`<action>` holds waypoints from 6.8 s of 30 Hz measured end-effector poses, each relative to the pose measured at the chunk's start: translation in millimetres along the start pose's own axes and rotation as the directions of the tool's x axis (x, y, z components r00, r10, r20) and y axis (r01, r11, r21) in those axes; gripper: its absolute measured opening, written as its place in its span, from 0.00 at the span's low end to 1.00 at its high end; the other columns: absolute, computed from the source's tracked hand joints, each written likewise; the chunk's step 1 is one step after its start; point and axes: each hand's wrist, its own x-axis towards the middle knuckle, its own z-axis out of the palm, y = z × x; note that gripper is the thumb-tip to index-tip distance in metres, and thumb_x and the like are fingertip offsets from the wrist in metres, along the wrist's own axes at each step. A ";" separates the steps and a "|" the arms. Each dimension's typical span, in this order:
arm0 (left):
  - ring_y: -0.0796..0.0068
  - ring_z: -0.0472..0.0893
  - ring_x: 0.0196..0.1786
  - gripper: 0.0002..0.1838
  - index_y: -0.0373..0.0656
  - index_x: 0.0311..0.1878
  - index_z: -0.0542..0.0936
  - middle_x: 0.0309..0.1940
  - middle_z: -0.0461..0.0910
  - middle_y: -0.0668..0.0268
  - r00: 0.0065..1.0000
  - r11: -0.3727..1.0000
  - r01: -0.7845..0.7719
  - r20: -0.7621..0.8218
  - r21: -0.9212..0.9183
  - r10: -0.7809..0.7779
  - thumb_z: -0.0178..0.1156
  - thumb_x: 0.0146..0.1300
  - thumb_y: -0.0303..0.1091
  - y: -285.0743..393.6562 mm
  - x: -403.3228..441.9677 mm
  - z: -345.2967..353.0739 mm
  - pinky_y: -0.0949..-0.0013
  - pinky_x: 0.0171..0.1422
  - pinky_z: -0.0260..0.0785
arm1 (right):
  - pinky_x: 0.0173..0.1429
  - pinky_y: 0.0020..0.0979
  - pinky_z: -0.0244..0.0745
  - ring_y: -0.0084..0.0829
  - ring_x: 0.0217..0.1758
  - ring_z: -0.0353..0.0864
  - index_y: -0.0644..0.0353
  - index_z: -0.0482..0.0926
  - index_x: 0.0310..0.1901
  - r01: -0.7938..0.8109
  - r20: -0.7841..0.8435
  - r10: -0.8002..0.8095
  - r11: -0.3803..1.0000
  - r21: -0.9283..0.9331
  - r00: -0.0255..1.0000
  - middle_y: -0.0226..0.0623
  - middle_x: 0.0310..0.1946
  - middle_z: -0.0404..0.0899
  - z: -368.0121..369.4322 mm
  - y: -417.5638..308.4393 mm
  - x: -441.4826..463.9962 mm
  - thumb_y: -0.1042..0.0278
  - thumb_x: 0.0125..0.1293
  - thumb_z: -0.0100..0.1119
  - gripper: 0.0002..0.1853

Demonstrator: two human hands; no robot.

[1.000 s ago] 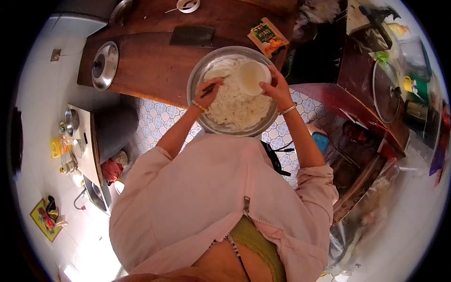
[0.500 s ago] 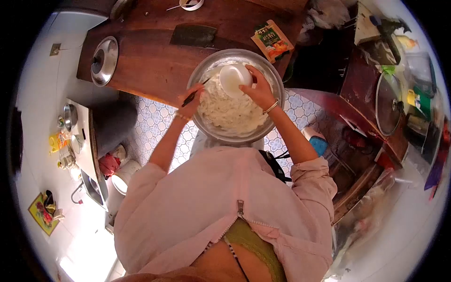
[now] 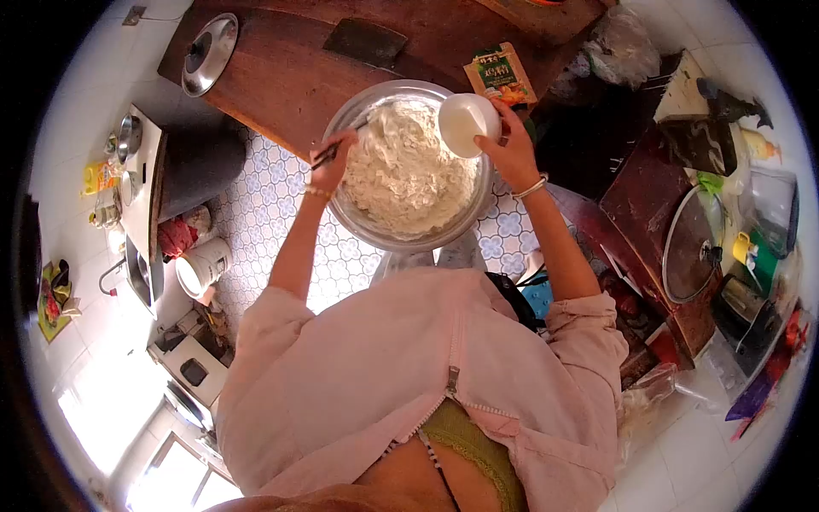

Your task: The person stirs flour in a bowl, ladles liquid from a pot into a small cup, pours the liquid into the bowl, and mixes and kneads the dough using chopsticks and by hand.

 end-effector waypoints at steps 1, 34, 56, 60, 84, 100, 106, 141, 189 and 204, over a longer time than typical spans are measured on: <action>0.81 0.78 0.35 0.09 0.35 0.43 0.79 0.35 0.81 0.68 1.000 1.000 -0.002 -0.003 -0.002 0.002 0.54 0.62 0.24 2.3 13.2 14.3 0.77 0.43 0.72 | 0.52 0.28 0.70 0.28 0.48 0.73 0.63 0.64 0.60 -0.004 0.004 0.004 1.000 0.029 1.000 0.38 0.46 0.73 -3.7 0.0 0.4 0.76 0.47 0.63 0.35; 0.81 0.75 0.33 0.12 0.41 0.48 0.77 0.35 0.79 0.70 0.766 0.993 0.116 0.638 -0.022 -0.076 0.54 0.61 0.22 77.6 -78.6 43.7 0.77 0.36 0.68 | 0.55 0.30 0.69 0.32 0.53 0.72 0.60 0.65 0.60 0.108 0.102 -0.096 0.987 -0.120 0.990 0.42 0.54 0.69 1.5 5.8 18.8 0.76 0.46 0.64 0.35; 0.73 0.78 0.46 0.10 0.37 0.42 0.78 0.40 0.81 0.61 0.916 0.985 0.170 0.367 0.008 -0.161 0.52 0.59 0.17 36.2 -109.1 -31.0 0.74 0.50 0.70 | 0.58 0.30 0.66 0.31 0.51 0.72 0.60 0.64 0.61 0.036 0.124 -0.022 0.993 -0.113 0.992 0.38 0.53 0.70 -17.4 20.7 -27.7 0.71 0.47 0.64 0.36; 0.64 0.77 0.52 0.12 0.39 0.42 0.78 0.45 0.79 0.58 0.899 0.985 -0.047 0.422 -0.168 0.115 0.53 0.56 0.16 22.8 -141.9 18.8 0.68 0.55 0.69 | 0.57 0.31 0.66 0.31 0.52 0.71 0.60 0.64 0.61 0.001 0.113 0.017 0.989 -0.150 0.993 0.39 0.53 0.70 -22.2 23.4 -23.8 0.72 0.46 0.64 0.36; 0.67 0.78 0.47 0.13 0.39 0.46 0.78 0.49 0.77 0.61 0.830 0.985 -0.171 0.539 0.004 0.142 0.51 0.58 0.17 24.7 -138.2 47.3 0.69 0.52 0.70 | 0.55 0.36 0.65 0.42 0.49 0.71 0.61 0.67 0.58 0.477 0.362 -0.361 0.820 -0.315 0.859 0.47 0.44 0.73 87.6 -5.8 15.9 0.66 0.44 0.66 0.35; 0.63 0.80 0.45 0.12 0.38 0.43 0.77 0.40 0.80 0.57 0.992 0.996 -0.085 0.093 -0.027 0.087 0.55 0.55 0.18 15.9 -92.7 32.6 0.70 0.49 0.71 | 0.52 0.37 0.69 0.44 0.52 0.67 0.54 0.67 0.58 0.693 0.487 -0.492 0.509 -0.511 0.721 0.45 0.49 0.67 60.7 -30.0 6.8 0.71 0.44 0.64 0.34; 0.67 0.78 0.49 0.11 0.37 0.43 0.77 0.44 0.79 0.57 0.934 0.983 -0.155 0.309 -0.098 0.178 0.53 0.58 0.17 46.1 -104.9 -7.9 0.69 0.51 0.70 | 0.50 0.31 0.74 0.35 0.53 0.71 0.62 0.63 0.60 0.335 0.170 -0.312 0.933 -0.130 0.935 0.43 0.52 0.69 24.8 3.6 57.9 0.68 0.48 0.66 0.36; 0.78 0.79 0.39 0.07 0.39 0.42 0.78 0.35 0.80 0.63 0.986 0.989 0.115 -0.110 -0.091 -0.125 0.55 0.62 0.29 -4.6 -20.9 20.8 0.75 0.44 0.71 | 0.40 0.37 0.80 0.38 0.44 0.77 0.65 0.65 0.56 -0.456 -0.008 0.461 0.879 0.138 0.887 0.46 0.47 0.72 12.7 85.6 155.6 0.60 0.63 0.53 0.24; 0.69 0.75 0.54 0.09 0.39 0.44 0.77 0.45 0.79 0.61 0.808 0.953 -0.156 0.521 -0.261 0.275 0.52 0.61 0.20 25.6 -124.1 36.9 0.71 0.58 0.65 | 0.52 0.40 0.69 0.45 0.49 0.75 0.62 0.67 0.57 -0.089 -0.349 0.026 0.982 -0.165 0.937 0.49 0.47 0.75 84.4 141.0 -68.1 0.60 0.57 0.55 0.27; 0.79 0.79 0.27 0.08 0.35 0.40 0.78 0.29 0.81 0.66 0.957 0.949 -0.211 0.249 0.235 0.151 0.51 0.65 0.28 -52.5 47.2 37.3 0.79 0.37 0.73 | 0.54 0.41 0.69 0.48 0.49 0.75 0.62 0.65 0.59 -0.255 -0.451 0.090 0.913 -0.319 0.888 0.51 0.46 0.75 86.4 122.7 -25.3 0.68 0.55 0.52 0.27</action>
